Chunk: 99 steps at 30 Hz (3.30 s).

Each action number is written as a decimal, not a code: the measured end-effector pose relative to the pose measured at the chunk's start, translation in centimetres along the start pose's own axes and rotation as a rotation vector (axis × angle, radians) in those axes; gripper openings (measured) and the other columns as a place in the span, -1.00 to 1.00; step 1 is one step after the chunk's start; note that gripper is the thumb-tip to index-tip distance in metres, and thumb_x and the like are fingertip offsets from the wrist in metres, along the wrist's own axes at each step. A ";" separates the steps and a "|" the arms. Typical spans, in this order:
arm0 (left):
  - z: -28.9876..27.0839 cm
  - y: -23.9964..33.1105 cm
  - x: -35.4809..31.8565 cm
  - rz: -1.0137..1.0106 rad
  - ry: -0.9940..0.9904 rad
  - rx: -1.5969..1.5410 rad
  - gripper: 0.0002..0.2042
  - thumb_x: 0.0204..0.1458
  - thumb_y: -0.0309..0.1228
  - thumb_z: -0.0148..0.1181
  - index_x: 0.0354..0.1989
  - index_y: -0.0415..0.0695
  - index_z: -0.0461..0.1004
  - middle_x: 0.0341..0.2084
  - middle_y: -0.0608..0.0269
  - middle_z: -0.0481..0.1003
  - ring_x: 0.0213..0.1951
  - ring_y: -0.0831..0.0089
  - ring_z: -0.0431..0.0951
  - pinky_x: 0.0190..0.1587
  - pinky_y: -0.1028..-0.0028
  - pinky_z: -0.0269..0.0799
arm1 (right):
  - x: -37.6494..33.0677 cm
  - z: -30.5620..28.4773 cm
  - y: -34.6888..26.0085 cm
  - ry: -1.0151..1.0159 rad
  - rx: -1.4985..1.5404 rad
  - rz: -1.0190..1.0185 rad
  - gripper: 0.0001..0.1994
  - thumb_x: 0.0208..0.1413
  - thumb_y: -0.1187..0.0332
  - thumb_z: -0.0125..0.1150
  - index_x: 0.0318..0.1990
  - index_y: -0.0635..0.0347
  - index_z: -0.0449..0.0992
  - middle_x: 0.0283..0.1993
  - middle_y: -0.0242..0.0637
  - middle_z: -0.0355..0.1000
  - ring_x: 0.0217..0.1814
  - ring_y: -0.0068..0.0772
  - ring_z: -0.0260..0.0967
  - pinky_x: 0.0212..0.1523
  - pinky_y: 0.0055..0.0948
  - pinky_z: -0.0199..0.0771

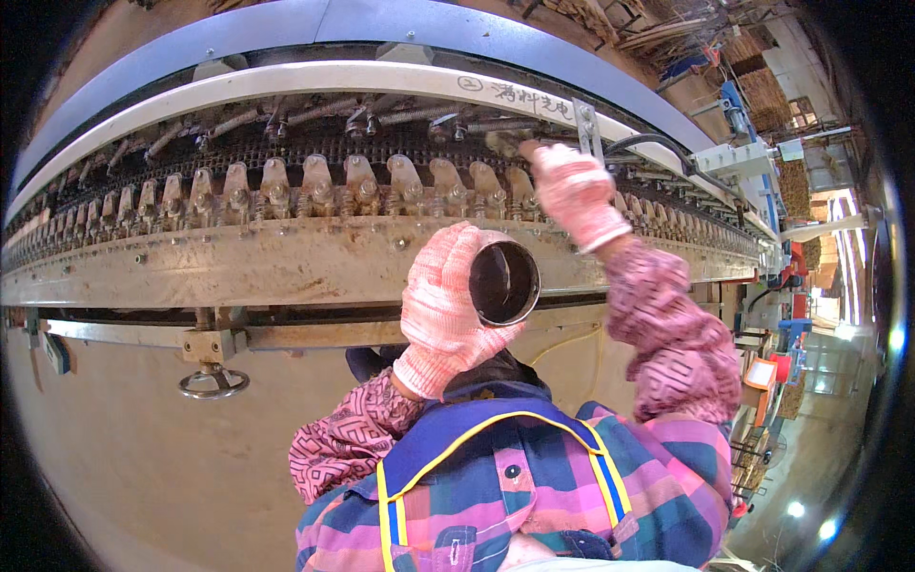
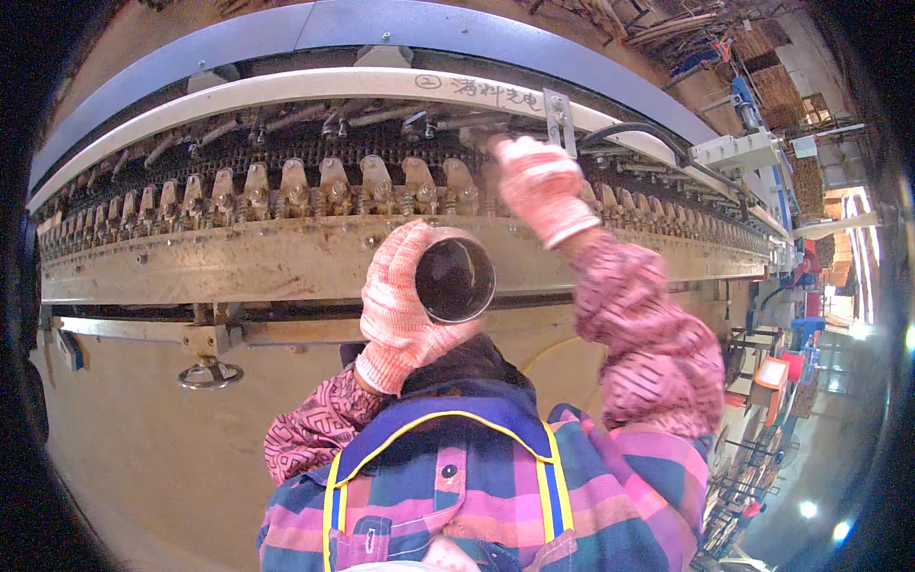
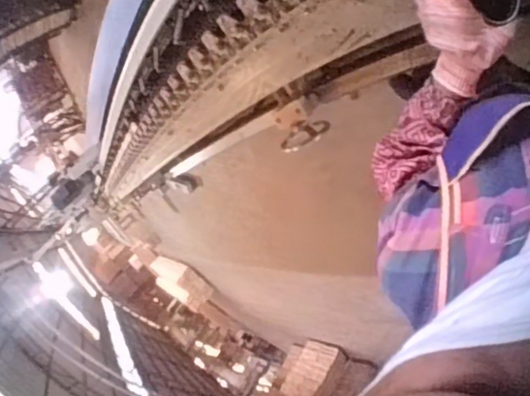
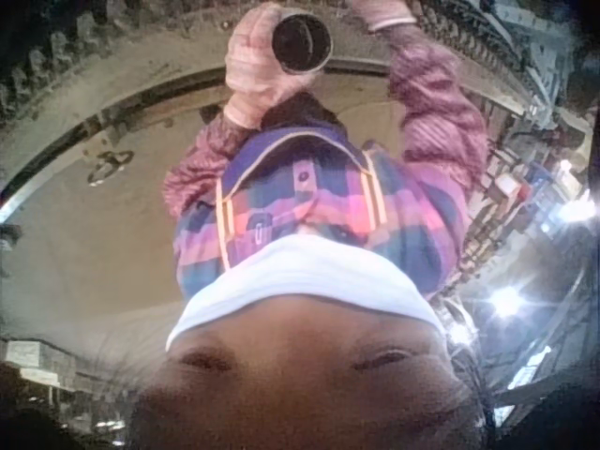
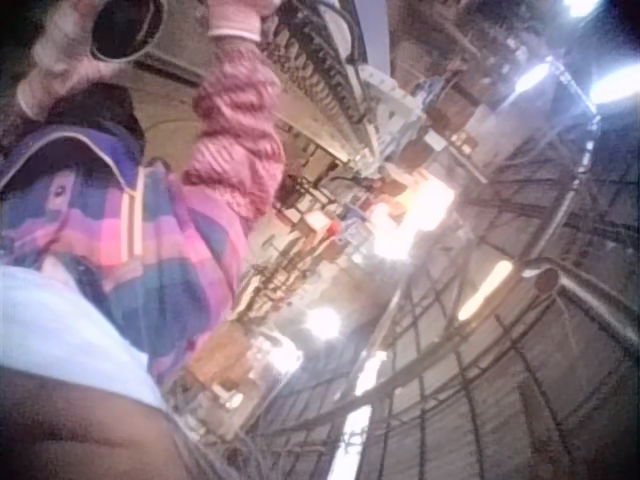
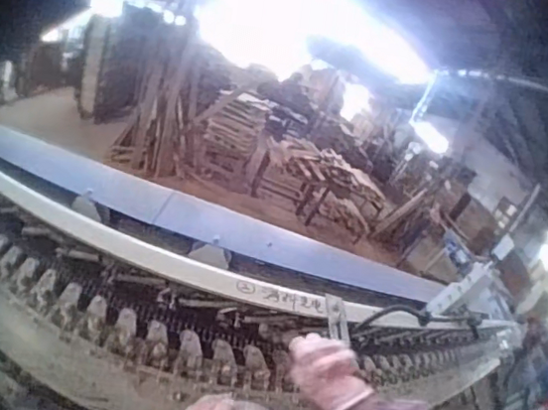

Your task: The person applies a dark liquid to wooden pegs on a machine using a small cup and a brush. They then walk to a table and repeatedly pick up stacks of wooden slats, carrying them to a conveyor belt and placing them on the surface.

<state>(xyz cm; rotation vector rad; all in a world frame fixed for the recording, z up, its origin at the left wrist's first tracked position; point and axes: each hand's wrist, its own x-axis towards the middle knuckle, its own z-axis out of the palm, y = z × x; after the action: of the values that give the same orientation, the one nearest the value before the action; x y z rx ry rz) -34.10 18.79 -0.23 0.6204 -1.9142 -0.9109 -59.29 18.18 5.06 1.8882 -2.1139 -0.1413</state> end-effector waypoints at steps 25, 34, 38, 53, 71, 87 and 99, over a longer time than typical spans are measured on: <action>1.8 1.3 -0.3 -0.013 0.051 0.035 0.01 -0.48 -0.23 0.65 0.30 -0.10 0.26 0.11 -0.05 0.45 0.14 -0.09 0.47 0.24 0.07 0.39 | -9.4 -0.3 8.8 0.078 0.192 0.134 -0.60 0.11 0.45 0.24 0.12 -0.10 0.58 -0.34 -0.15 0.52 -0.32 -0.04 0.52 -0.32 -0.20 0.54; 9.0 6.8 -2.3 -0.088 0.046 0.027 0.12 -0.51 -0.18 0.72 0.37 -0.13 0.23 0.19 0.08 0.38 0.19 0.19 0.45 0.28 0.19 0.38 | -10.0 4.0 13.7 0.123 0.199 0.002 -0.66 0.23 0.24 0.18 0.16 -0.17 0.53 -0.37 -0.17 0.49 -0.41 -0.12 0.54 -0.46 -0.17 0.54; 14.7 9.7 -3.7 -0.254 0.136 -0.091 0.14 -0.52 -0.20 0.72 0.38 -0.18 0.20 0.24 0.06 0.36 0.21 0.18 0.45 0.31 0.20 0.36 | -8.4 7.7 11.9 0.060 0.102 -0.031 -0.76 0.24 0.27 0.12 0.02 -0.02 0.55 -0.42 -0.11 0.53 -0.47 -0.09 0.55 -0.59 -0.14 0.51; 17.2 12.1 -4.9 -0.240 0.220 0.105 0.13 -0.50 -0.24 0.70 0.38 -0.18 0.19 0.18 0.05 0.39 0.16 0.22 0.48 0.27 0.22 0.41 | -9.4 3.3 15.9 -0.074 0.374 0.011 -0.60 0.13 0.45 0.04 0.13 -0.04 0.54 -0.20 -0.04 0.59 -0.14 0.00 0.60 -0.18 -0.08 0.63; 15.8 7.2 -1.3 -0.102 0.141 0.100 0.03 -0.49 -0.21 0.65 0.31 -0.12 0.25 0.13 -0.06 0.42 0.15 -0.06 0.46 0.25 0.09 0.38 | -8.3 2.7 13.9 -0.152 0.328 0.003 -0.60 0.24 0.28 0.11 0.24 -0.19 0.48 -0.25 -0.04 0.58 -0.20 0.02 0.57 -0.15 -0.05 0.59; 15.0 10.1 1.3 -0.281 -0.062 0.228 0.02 -0.46 -0.06 0.61 0.28 -0.15 0.27 0.21 -0.03 0.38 0.27 0.05 0.37 0.33 0.19 0.29 | -6.4 7.0 12.8 -0.362 0.287 0.130 -0.56 0.25 0.11 0.01 0.28 -0.30 0.44 -0.03 0.08 0.55 0.05 0.15 0.50 0.08 0.05 0.48; 14.2 11.0 3.8 -0.362 -0.256 0.348 -0.18 -0.35 -0.06 0.53 0.16 -0.16 0.39 0.05 0.04 0.49 0.18 0.12 0.46 0.26 0.25 0.37 | -9.5 -10.4 6.6 0.034 0.840 -0.558 -0.55 0.16 0.16 0.34 0.10 0.27 0.56 0.08 -0.11 0.54 0.12 -0.25 0.49 0.13 -0.30 0.46</action>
<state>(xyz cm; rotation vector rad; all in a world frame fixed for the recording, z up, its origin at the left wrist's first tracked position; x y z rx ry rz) -49.07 27.58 5.89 1.1308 -2.2579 -0.9177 -61.71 29.67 15.17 2.8698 -1.6715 0.7696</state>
